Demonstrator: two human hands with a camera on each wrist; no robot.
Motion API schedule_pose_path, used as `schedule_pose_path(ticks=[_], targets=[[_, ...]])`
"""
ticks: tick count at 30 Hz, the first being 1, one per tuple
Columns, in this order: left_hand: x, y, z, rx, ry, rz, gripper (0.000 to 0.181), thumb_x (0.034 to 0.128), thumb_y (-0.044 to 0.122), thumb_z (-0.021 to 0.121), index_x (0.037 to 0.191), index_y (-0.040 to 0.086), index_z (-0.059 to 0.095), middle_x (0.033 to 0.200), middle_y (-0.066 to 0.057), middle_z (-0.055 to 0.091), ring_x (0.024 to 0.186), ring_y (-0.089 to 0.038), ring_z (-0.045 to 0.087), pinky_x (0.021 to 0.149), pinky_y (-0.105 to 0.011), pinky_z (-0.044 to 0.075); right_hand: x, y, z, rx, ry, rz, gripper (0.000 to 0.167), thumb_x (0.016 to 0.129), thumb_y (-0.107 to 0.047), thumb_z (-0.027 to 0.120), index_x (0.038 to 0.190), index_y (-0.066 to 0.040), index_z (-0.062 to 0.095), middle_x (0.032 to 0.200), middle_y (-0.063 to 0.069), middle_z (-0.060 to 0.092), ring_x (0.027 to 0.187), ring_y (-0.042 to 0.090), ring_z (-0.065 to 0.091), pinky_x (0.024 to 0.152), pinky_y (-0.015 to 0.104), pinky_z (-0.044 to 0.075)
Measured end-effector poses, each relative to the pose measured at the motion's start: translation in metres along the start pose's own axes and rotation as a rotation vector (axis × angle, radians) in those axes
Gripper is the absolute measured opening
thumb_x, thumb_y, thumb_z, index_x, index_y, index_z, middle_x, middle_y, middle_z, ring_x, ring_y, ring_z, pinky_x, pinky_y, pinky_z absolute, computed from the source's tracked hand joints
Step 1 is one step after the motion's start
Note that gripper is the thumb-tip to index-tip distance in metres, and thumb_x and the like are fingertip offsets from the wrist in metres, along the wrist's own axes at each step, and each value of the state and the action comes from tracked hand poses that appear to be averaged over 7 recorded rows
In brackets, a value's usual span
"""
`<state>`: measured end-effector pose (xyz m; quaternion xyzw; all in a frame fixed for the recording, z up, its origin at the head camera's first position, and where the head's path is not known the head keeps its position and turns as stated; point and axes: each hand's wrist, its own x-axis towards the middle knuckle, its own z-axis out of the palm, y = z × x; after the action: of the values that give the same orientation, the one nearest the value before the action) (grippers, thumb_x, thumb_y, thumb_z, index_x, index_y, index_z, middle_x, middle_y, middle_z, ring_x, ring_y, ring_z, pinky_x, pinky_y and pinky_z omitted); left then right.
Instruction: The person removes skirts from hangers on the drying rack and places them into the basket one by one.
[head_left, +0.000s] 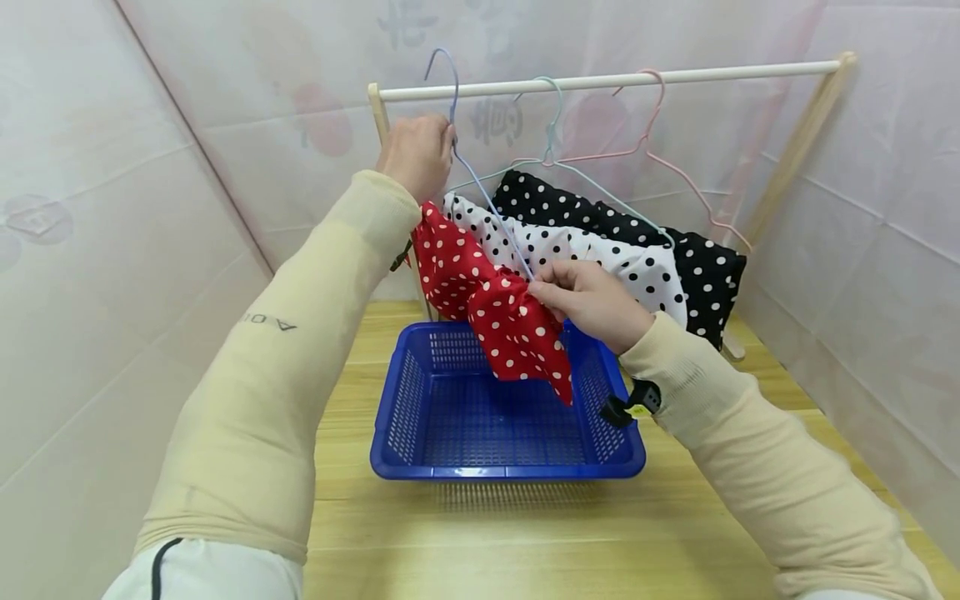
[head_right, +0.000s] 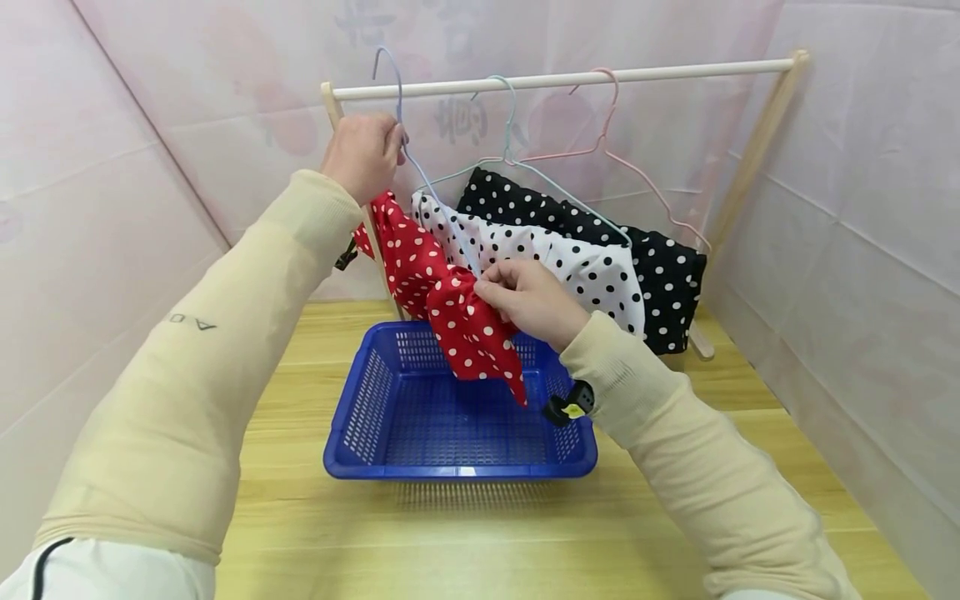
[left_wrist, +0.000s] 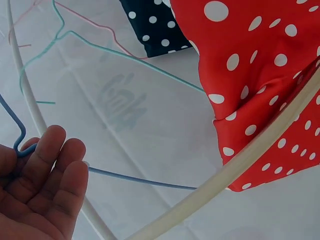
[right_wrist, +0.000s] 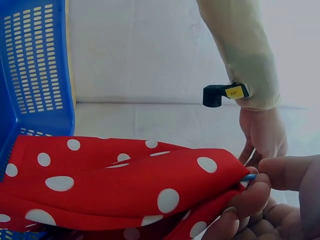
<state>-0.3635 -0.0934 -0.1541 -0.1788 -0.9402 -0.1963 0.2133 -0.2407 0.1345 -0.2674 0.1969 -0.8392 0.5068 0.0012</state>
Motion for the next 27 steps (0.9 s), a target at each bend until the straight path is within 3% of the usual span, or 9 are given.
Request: schedule_pose_path(ticks=[6,13,19,23,27], targets=[[-0.009,0.006,-0.002,-0.041,-0.053,0.038,0.038,0.1052,0.030,0.031,0.115,0.008,0.061,0.095,-0.005,0.063,0.081,-0.017,0.058,0.072,-0.026,0.049,-0.007,0.005,-0.001,-0.018,-0.034,0.000,0.026,0.098,-0.024,0.056,0.089,0.000,0.058,0.073,0.016,0.047,0.071,0.030,0.050,0.065,0.033,0.046],[-0.020,0.017,-0.002,-0.012,-0.052,0.139,0.034,0.1047,0.029,0.035,0.114,0.007,0.060,0.094,-0.005,0.064,0.080,-0.018,0.059,0.075,-0.025,0.049,-0.011,0.007,-0.008,-0.074,-0.048,-0.038,0.024,0.098,-0.025,0.058,0.091,-0.002,0.062,0.078,0.013,0.052,0.071,0.029,0.053,0.062,0.030,0.046],[-0.032,0.028,0.001,-0.004,-0.058,0.208,0.031,0.1042,0.027,0.039,0.114,0.006,0.060,0.091,-0.006,0.064,0.075,-0.019,0.058,0.069,-0.025,0.049,-0.013,0.006,-0.014,-0.153,-0.064,-0.066,0.025,0.097,-0.027,0.059,0.092,-0.003,0.063,0.078,0.014,0.057,0.067,0.028,0.052,0.056,0.030,0.044],[-0.040,0.037,0.003,0.035,-0.064,0.249,0.033,0.1040,0.029,0.039,0.120,0.007,0.059,0.091,-0.006,0.065,0.073,-0.017,0.059,0.068,-0.024,0.050,-0.011,0.004,-0.017,-0.158,-0.076,-0.066,0.023,0.098,-0.026,0.058,0.092,-0.004,0.063,0.077,0.012,0.056,0.068,0.029,0.053,0.059,0.031,0.046],[-0.050,0.049,0.008,0.097,-0.051,0.323,0.032,0.1035,0.031,0.040,0.113,0.008,0.060,0.080,-0.005,0.061,0.066,-0.017,0.058,0.063,-0.024,0.049,-0.007,0.001,-0.018,-0.114,-0.094,-0.079,0.022,0.099,-0.024,0.055,0.094,-0.003,0.059,0.082,0.014,0.057,0.076,0.033,0.055,0.067,0.035,0.050]])
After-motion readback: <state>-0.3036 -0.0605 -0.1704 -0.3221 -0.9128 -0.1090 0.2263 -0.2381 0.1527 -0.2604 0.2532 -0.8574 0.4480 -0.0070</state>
